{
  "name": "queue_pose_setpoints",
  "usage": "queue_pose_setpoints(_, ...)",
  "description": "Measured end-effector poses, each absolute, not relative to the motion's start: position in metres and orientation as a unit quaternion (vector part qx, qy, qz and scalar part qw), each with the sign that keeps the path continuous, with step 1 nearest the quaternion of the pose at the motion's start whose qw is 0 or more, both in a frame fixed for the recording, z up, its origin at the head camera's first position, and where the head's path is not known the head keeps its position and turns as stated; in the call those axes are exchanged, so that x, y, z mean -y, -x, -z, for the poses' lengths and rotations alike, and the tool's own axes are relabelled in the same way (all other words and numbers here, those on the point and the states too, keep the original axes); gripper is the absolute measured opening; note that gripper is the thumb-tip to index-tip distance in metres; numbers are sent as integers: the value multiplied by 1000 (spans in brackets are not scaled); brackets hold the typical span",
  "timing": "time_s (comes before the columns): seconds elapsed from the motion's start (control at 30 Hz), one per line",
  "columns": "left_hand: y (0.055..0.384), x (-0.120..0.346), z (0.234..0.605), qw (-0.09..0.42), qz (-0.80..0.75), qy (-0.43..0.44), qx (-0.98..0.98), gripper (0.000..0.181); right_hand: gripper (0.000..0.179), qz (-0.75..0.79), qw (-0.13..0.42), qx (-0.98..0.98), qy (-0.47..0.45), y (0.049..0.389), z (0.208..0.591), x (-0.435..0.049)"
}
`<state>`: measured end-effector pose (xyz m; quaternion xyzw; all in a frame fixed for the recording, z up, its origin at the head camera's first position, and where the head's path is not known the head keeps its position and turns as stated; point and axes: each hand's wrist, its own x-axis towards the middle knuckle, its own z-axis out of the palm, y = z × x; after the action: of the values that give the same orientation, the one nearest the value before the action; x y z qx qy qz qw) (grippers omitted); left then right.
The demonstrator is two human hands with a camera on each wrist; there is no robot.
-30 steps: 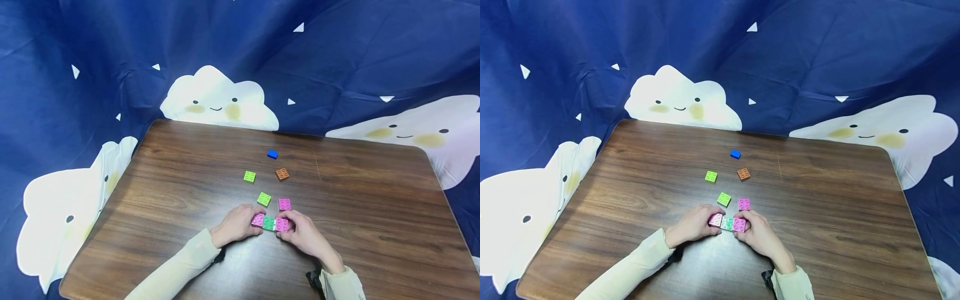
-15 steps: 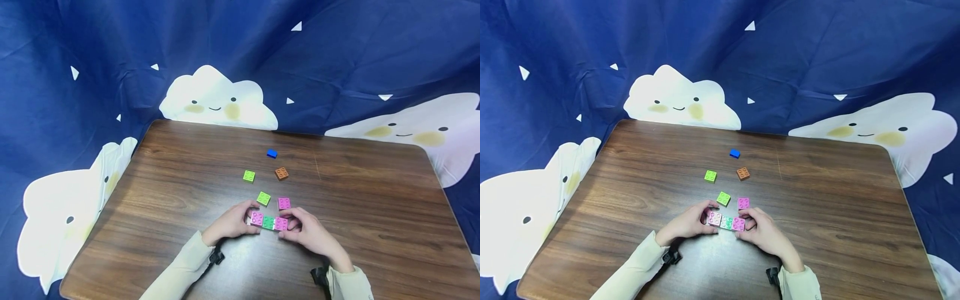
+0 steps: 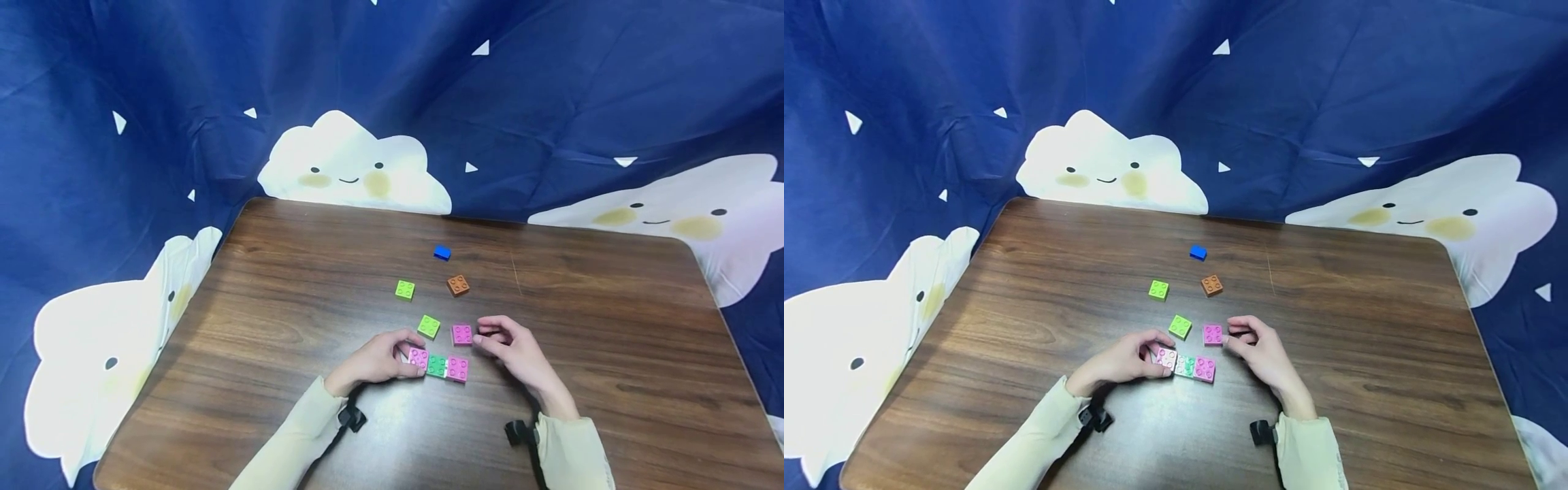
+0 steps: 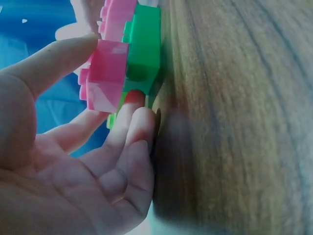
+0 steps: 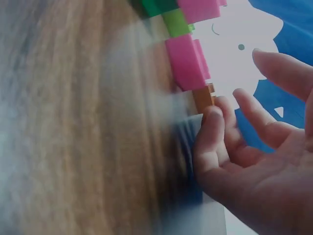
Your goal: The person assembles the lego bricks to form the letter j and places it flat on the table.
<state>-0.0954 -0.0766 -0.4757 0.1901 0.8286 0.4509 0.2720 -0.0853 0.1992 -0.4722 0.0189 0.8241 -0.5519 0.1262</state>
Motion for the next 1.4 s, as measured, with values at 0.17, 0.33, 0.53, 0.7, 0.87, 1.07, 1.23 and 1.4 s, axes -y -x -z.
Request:
queue_pose_setpoints(0.17, 96, 75, 475, 276, -442, -185, -833, 34, 42, 509, 115, -852, 36, 93, 476, -197)
queue_pose_setpoints(0.33, 97, 75, 473, 277, -442, -182, -834, 33, 47, 437, 122, -886, 90, 98, 475, -196)
queue_pose_setpoints(0.53, 97, 73, 475, 277, -440, -188, -833, 34, 46, 399, 118, -903, 106, 102, 476, -191)
queue_pose_setpoints(0.7, 99, 72, 476, 275, -435, -193, -835, 35, 41, 378, 101, -913, 113, 101, 475, -187)
queue_pose_setpoints(0.87, 99, 71, 476, 278, -435, -191, -835, 35, 37, 367, 95, -919, 107, 100, 475, -185)
queue_pose_setpoints(1.07, 100, 72, 476, 279, -427, -191, -839, 36, 33, 350, 83, -928, 98, 99, 478, -185)
queue_pose_setpoints(1.23, 100, 71, 477, 285, -428, -184, -838, 35, 32, 344, 80, -932, 89, 100, 478, -185)
queue_pose_setpoints(1.4, 100, 71, 476, 288, -436, -181, -833, 34, 31, 346, 76, -931, 86, 100, 477, -186)
